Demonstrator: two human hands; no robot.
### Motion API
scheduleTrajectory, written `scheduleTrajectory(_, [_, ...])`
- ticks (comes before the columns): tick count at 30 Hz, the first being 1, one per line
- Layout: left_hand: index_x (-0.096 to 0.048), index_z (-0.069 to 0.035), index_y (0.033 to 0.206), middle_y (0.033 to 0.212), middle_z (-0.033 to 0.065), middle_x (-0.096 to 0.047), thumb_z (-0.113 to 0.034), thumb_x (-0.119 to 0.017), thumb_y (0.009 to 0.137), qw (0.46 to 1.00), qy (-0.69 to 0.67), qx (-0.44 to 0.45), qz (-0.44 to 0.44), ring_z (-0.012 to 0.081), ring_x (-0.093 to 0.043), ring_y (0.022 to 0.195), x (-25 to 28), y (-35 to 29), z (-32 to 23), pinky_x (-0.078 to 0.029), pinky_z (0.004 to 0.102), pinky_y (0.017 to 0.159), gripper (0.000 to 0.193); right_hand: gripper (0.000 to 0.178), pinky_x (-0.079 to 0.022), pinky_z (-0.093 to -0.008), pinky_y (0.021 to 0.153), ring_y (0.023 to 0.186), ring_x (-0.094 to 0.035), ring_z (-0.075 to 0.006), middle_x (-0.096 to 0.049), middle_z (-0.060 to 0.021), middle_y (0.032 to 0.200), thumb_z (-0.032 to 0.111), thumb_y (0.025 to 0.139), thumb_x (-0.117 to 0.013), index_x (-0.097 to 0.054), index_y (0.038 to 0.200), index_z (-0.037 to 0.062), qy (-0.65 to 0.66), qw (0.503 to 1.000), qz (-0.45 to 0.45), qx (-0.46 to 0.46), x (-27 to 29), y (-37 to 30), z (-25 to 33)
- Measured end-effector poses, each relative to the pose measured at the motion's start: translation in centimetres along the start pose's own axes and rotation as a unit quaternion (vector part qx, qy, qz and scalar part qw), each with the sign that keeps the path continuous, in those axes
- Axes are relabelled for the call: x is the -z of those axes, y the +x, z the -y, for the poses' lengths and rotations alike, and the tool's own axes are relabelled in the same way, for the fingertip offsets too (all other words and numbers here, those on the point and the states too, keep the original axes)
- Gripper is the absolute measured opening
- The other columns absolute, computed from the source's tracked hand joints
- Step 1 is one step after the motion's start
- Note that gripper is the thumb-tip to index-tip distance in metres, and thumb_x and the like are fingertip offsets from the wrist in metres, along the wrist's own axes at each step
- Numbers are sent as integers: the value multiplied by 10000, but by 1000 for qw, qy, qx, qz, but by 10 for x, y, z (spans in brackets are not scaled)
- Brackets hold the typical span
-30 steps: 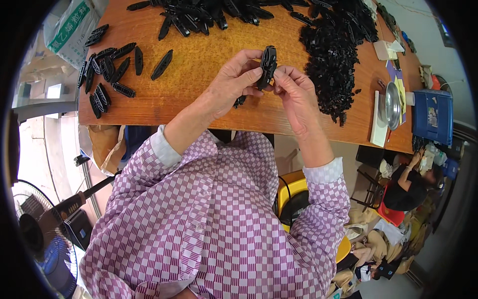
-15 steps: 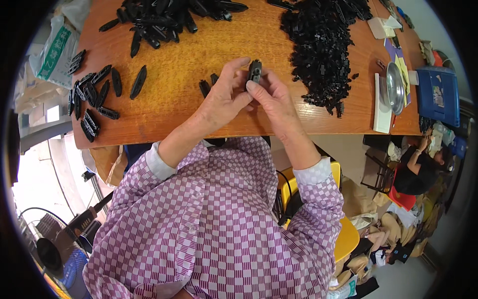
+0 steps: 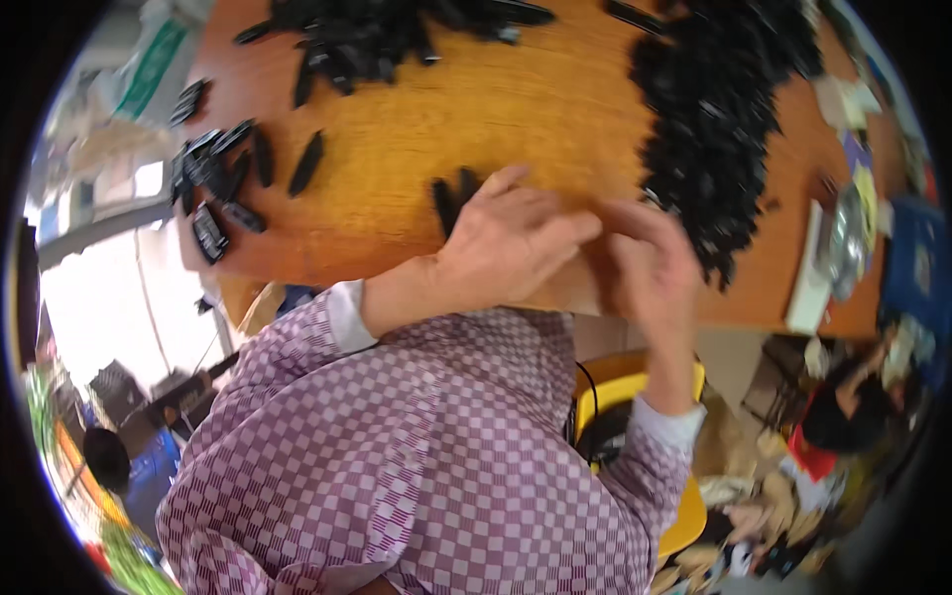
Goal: Assembling small black plastic components at a manufacturing workstation.
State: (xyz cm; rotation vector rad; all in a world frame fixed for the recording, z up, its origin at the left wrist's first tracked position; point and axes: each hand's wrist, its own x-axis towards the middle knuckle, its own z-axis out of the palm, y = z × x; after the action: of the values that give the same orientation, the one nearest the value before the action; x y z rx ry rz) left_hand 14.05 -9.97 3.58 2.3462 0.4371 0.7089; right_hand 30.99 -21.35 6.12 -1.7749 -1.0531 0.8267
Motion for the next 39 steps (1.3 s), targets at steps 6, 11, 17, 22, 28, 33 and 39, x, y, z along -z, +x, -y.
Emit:
scheduleTrajectory(6, [-620,-178,961,920,13,-590,-105,-625,729,976,211,5,-50,236,-522,1094,34,-40,58,-288,587,985,243,237,-426,-434,776,978,-542,-308,-573,-89,1008,249,889,-594,-602,1038,65,-602,782,-89,133,41,26,-10])
scheduleTrajectory(11, [-631,-181,947,988,13,-569,-105,-617,725,942,316,93,-61,257,-475,1160,98,-61,87,-268,566,963,235,154,-421,-434,773,932,-540,-305,-558,-86,964,190,883,-583,-589,969,63,-597,792,-63,114,37,29,-13])
scheduleTrajectory(17, [-639,-183,1016,1146,44,-576,-190,-605,809,867,449,180,-118,291,-442,1228,182,-105,142,-230,573,1000,210,128,-416,-422,745,912,-533,-301,-526,-100,945,151,880,-576,-562,956,48,-586,795,-45,153,34,36,-11])
scheduleTrajectory(22, [-632,-182,1054,982,19,-630,-212,-608,832,843,480,166,-177,242,-534,1109,246,-140,203,-280,547,986,225,128,-435,-422,754,914,-535,-307,-525,-114,953,124,877,-579,-556,952,24,-620,762,-64,173,42,41,-33])
scheduleTrajectory(28, [-616,-189,1111,1006,40,-638,-214,-574,855,829,474,238,-177,237,-564,1055,301,-159,249,-323,461,991,260,114,-454,-422,761,863,-536,-332,-529,-149,936,83,866,-576,-568,944,0,-611,756,-53,229,40,37,-28])
scheduleTrajectory(33, [-618,-223,1093,992,18,-636,-259,-565,843,779,506,287,-234,240,-557,1048,333,-166,289,-295,490,981,258,107,-460,-410,735,854,-532,-309,-527,-119,916,85,842,-593,-572,928,24,-633,731,-74,243,44,46,-39])
scheduleTrajectory(39, [-560,-196,1191,1188,54,-553,-226,-579,834,772,532,217,-273,267,-483,1156,333,-123,315,-316,458,989,358,98,-479,-372,639,745,-567,-321,-575,-138,851,85,936,-482,-556,956,23,-509,828,-188,143,35,51,-26])
